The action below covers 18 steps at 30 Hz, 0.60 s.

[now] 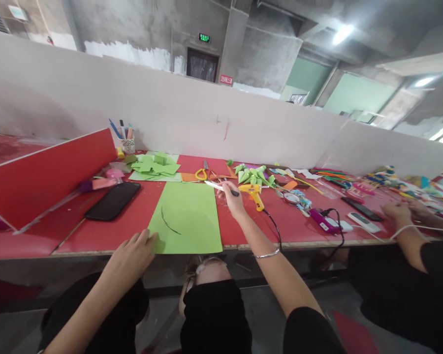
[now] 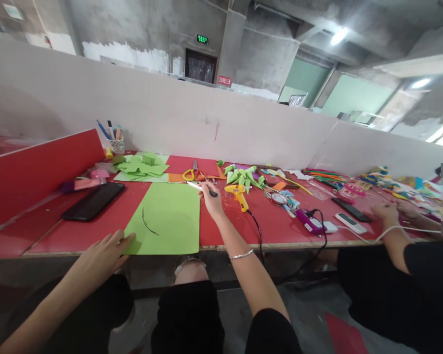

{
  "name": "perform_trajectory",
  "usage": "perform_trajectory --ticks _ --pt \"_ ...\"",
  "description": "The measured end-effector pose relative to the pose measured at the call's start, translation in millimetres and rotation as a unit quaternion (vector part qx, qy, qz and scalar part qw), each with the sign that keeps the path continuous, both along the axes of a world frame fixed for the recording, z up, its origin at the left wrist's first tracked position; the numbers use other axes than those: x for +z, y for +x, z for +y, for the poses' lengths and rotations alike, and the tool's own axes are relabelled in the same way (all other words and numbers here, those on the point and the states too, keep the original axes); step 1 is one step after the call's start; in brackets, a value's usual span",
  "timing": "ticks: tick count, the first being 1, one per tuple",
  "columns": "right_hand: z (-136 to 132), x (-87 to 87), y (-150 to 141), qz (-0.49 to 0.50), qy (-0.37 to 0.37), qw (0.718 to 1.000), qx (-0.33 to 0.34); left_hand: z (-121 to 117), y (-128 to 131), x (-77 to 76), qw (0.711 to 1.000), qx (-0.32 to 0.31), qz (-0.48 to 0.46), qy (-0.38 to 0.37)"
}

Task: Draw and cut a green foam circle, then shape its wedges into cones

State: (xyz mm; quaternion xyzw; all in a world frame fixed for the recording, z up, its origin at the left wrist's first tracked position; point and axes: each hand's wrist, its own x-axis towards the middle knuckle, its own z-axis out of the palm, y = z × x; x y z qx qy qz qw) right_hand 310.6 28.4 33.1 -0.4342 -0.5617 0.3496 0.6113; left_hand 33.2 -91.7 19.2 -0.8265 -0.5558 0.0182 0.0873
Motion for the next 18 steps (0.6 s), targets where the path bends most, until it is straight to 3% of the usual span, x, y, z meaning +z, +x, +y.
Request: perform_trajectory --ticks 5,7,9,13,18 --pt "-5.5 5.9 0.4 -0.021 -0.037 0.996 0.083 -0.9 16.6 9.9 0.979 -0.091 -0.156 -0.096" --pt "-3.1 6.0 -2.2 -0.031 -0.043 0.992 0.118 11.3 16.7 15.9 0.954 -0.140 -0.213 -0.155" --pt "3.1 5.0 -5.1 -0.021 -0.055 0.985 0.161 33.5 10.6 19.9 0.939 -0.161 -0.258 -0.160" --pt "22.2 -3.4 -13.7 0.017 -0.109 0.968 0.226 86.7 -8.8 11.2 0.955 -0.081 -0.277 -0.062" --pt "44.4 -26.9 -31.0 0.017 -0.150 0.953 0.264 114.1 -18.9 -14.3 0.971 -0.051 -0.206 -0.111"
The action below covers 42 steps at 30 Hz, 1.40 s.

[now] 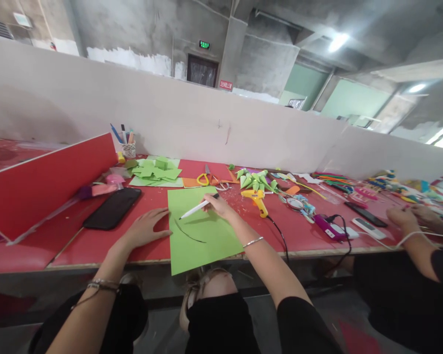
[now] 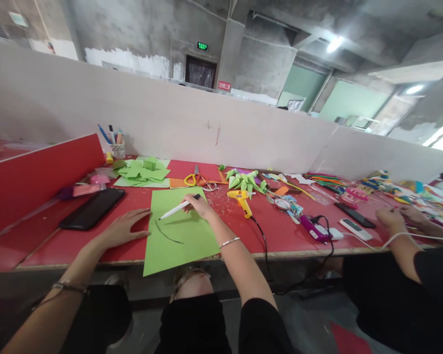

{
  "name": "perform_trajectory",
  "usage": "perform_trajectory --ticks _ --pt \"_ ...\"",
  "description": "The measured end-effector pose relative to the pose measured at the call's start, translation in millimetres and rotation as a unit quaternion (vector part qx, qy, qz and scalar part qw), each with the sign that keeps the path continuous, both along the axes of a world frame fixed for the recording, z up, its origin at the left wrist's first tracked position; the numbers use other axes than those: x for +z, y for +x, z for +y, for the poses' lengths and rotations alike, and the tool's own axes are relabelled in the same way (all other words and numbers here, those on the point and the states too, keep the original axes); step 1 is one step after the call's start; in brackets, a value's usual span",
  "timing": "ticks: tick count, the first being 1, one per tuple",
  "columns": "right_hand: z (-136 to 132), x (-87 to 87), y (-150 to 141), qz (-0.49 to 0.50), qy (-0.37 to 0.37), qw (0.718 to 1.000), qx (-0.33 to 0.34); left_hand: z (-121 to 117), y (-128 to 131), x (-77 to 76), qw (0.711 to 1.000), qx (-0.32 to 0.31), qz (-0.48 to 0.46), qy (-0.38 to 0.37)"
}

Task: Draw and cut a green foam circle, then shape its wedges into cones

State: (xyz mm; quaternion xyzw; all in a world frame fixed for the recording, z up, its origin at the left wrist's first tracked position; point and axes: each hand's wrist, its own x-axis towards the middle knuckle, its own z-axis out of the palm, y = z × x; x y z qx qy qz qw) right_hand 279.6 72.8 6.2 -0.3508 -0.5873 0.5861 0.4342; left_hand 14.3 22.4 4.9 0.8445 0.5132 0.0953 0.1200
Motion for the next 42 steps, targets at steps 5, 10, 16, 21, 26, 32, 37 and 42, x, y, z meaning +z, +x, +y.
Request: perform_trajectory --ticks 5,10,16,21,26,32,37,42 --pt "9.6 -16.1 -7.7 -0.006 0.006 1.000 0.003 -3.1 1.1 -7.6 1.000 0.006 0.018 0.010" --pt "7.8 -16.3 -5.6 -0.038 0.031 0.999 0.023 -3.7 1.8 -5.3 1.000 0.003 0.011 0.009" --pt "7.3 -17.0 -7.5 -0.059 0.035 0.998 0.008 -2.9 2.6 -6.3 1.000 0.006 0.019 0.002" --pt "9.9 -20.5 -11.3 -0.008 0.045 0.993 -0.109 -4.2 4.6 -5.8 1.000 0.013 0.019 0.010" --pt "8.9 -20.7 -8.3 0.032 0.042 0.994 -0.101 -3.8 5.1 -7.1 1.000 0.020 0.020 0.005" --pt "4.0 -16.8 -4.8 -0.042 0.036 0.998 0.006 -0.8 4.6 -9.5 1.000 0.008 0.012 0.006" --pt "2.7 -14.3 -6.0 -0.071 0.058 0.996 0.014 -0.2 5.5 -8.1 1.000 0.013 0.016 -0.001" --pt "10.2 -22.2 -7.7 -0.042 0.053 0.993 -0.098 0.5 6.5 -6.6 1.000 0.012 0.015 -0.001"
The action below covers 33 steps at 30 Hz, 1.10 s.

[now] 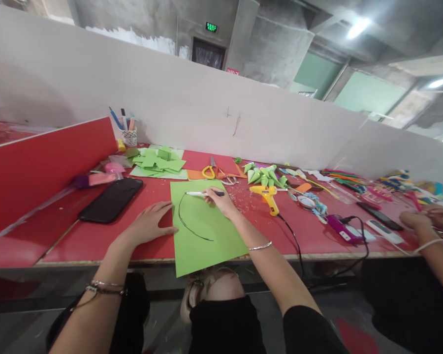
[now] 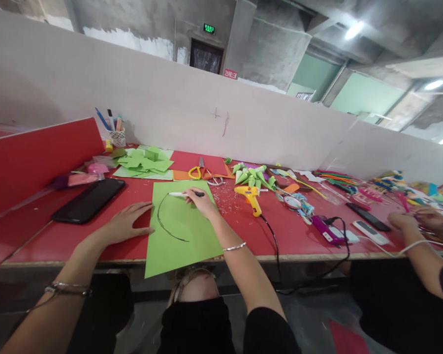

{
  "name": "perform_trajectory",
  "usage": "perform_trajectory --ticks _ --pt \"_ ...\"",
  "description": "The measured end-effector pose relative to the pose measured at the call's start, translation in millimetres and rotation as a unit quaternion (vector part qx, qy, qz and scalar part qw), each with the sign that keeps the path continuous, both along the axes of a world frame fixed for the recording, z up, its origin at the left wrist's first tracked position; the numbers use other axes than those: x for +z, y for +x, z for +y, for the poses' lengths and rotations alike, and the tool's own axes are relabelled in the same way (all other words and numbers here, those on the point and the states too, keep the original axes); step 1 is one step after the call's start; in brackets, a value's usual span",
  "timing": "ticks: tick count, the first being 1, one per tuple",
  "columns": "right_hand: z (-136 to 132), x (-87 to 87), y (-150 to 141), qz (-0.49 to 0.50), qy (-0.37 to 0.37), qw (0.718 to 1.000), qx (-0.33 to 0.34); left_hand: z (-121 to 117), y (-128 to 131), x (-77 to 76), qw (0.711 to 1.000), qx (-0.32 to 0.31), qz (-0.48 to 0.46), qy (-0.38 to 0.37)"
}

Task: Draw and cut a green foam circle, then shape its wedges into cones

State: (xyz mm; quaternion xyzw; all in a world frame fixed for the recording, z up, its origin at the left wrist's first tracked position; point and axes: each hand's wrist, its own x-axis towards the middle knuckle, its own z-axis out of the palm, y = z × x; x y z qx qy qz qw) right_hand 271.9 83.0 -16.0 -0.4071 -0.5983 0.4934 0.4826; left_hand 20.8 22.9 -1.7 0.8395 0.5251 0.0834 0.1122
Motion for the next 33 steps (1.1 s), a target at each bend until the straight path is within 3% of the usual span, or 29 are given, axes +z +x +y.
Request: perform_trajectory --ticks 3,6,9,12,15,21,25,29,33 --pt "3.6 -2.0 2.6 0.025 0.004 0.997 -0.070 0.4 -0.4 -0.4 1.000 0.003 0.003 -0.002" --pt "2.5 1.9 5.1 0.064 -0.004 0.993 -0.097 0.6 -0.7 -0.5 1.000 -0.005 0.003 0.002" --pt "-3.0 7.9 4.1 0.068 -0.013 0.997 -0.028 -0.4 -0.4 1.7 1.000 -0.007 0.003 0.000" --pt "-9.1 11.8 0.5 0.012 -0.014 0.998 0.066 -2.8 -0.2 5.3 1.000 -0.014 -0.004 0.000" --pt "-10.8 11.1 -1.9 -0.027 -0.007 0.997 0.073 -5.6 -0.7 7.5 0.999 -0.026 -0.013 0.014" --pt "-1.5 5.2 2.5 -0.034 0.042 0.995 -0.079 -8.5 -1.2 9.7 0.998 -0.045 0.010 0.030" --pt "-2.3 16.8 11.9 -0.023 0.072 0.979 -0.187 -9.0 -1.6 9.3 0.997 -0.058 0.037 0.031" --pt "-23.6 39.1 23.1 -0.125 0.174 0.962 -0.170 -17.2 3.2 6.6 0.995 -0.040 0.072 0.051" --pt "-76.1 59.0 23.4 -0.272 0.223 0.930 -0.102 -41.4 22.2 5.8 0.989 0.001 0.109 0.097"
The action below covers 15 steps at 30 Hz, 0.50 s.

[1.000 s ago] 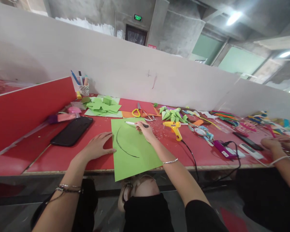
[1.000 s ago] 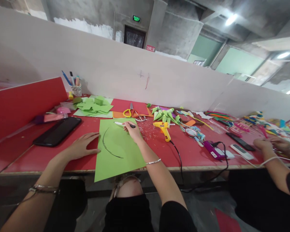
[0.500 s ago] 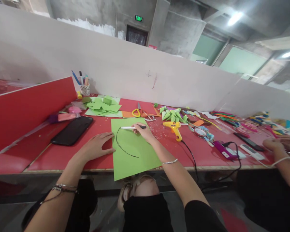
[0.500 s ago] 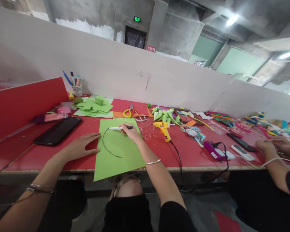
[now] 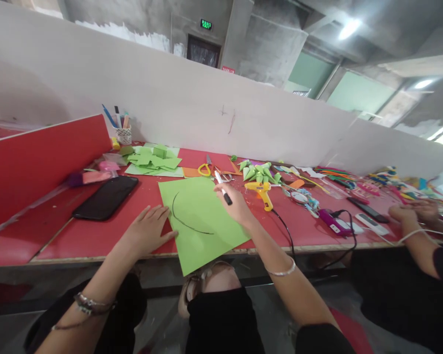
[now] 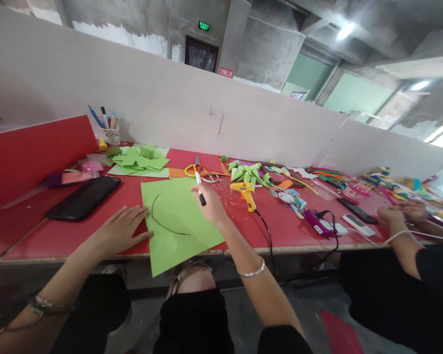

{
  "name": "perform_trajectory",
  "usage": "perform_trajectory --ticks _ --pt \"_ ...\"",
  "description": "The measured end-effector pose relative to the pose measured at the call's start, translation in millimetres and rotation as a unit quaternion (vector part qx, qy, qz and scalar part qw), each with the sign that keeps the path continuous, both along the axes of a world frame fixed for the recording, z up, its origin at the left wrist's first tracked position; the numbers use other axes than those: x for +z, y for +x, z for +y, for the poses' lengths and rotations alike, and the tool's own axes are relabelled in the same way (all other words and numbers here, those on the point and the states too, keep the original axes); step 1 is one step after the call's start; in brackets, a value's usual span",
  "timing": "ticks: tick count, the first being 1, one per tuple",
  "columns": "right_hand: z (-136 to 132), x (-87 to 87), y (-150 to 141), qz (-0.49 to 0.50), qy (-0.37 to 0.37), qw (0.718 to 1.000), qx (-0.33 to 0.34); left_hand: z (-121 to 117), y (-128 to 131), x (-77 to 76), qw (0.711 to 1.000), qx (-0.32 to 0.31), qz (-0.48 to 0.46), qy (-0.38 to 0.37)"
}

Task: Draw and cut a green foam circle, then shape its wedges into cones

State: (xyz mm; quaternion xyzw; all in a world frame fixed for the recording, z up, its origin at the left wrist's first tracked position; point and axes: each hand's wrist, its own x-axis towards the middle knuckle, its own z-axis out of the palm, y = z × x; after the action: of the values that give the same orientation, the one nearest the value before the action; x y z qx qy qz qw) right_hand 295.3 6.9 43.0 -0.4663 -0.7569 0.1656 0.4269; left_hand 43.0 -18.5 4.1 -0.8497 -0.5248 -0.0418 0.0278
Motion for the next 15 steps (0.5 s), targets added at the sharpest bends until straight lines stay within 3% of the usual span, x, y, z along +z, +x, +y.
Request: perform_trajectory --ticks 4,7,11,15 --pt "-65.6 2.6 -17.1 -0.150 0.006 0.989 0.002 -29.2 25.8 2.8 0.996 0.024 0.023 0.085" --pt "-97.2 -6.1 -32.9 -0.263 0.041 0.964 -0.011 -40.7 37.2 6.0 0.991 0.021 0.047 0.123" --pt "-103.3 -20.7 -38.9 -0.330 0.053 0.942 -0.009 -43.5 39.5 10.0 0.990 0.010 0.021 0.142" --pt "-93.3 -26.9 -22.3 -0.323 -0.001 0.946 0.009 -38.1 31.9 16.8 0.993 -0.033 -0.021 0.113"
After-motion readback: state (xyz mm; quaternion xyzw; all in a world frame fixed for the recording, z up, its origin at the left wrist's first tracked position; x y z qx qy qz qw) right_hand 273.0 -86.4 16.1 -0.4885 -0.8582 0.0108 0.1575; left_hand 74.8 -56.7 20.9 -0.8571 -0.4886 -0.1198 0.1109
